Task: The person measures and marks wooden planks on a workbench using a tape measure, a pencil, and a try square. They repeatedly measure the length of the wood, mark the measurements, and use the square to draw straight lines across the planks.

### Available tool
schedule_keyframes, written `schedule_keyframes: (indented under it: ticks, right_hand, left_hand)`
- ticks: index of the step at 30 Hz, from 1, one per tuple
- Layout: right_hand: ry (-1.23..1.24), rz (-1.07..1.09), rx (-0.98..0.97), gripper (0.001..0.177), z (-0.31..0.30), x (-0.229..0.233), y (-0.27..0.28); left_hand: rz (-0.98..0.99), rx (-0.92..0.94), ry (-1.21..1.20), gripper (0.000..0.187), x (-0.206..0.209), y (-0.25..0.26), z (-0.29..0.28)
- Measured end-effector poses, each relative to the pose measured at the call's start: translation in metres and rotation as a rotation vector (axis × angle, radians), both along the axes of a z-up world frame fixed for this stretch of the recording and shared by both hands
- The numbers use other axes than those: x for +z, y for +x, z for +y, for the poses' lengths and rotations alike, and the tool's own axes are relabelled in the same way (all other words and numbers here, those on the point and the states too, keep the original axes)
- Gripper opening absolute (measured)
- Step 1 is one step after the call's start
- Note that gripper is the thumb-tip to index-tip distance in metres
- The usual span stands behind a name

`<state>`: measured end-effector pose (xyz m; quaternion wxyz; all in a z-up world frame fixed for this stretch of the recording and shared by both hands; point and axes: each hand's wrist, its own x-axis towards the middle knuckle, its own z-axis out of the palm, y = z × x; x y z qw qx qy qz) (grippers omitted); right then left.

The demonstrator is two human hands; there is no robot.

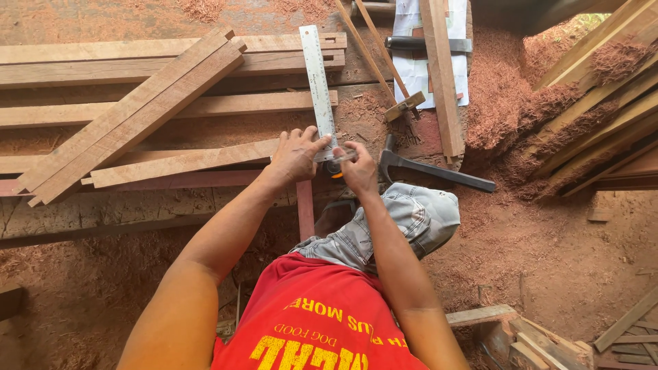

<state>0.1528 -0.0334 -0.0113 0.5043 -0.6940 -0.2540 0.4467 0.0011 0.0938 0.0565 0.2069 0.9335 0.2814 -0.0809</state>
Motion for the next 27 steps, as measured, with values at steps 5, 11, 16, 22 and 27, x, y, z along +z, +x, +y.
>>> schedule_keyframes:
  ticks: [5,11,16,22,27]
  right_hand:
    - [-0.053,-0.185,-0.123,0.044,-0.011,-0.006,0.017]
    - [0.236,-0.12,-0.174,0.022,0.003,-0.016,0.017]
    - [0.192,-0.396,-0.129,0.012,0.012,0.016,0.006]
    - [0.148,-0.853,0.046,0.006,0.002,0.052,0.006]
    - [0.224,-0.784,-0.063,0.011,0.009,0.056,0.004]
  left_hand:
    - [-0.006,0.02,0.001,0.076,0.005,0.001,-0.004]
    - [-0.021,0.013,0.028,0.076,0.002,0.002,-0.004]
    - [0.002,0.015,0.006,0.076,0.006,0.003,-0.003]
    - [0.014,0.0,0.02,0.076,0.002,0.003,-0.003]
    - [-0.004,0.002,0.027,0.076,0.0,0.0,-0.006]
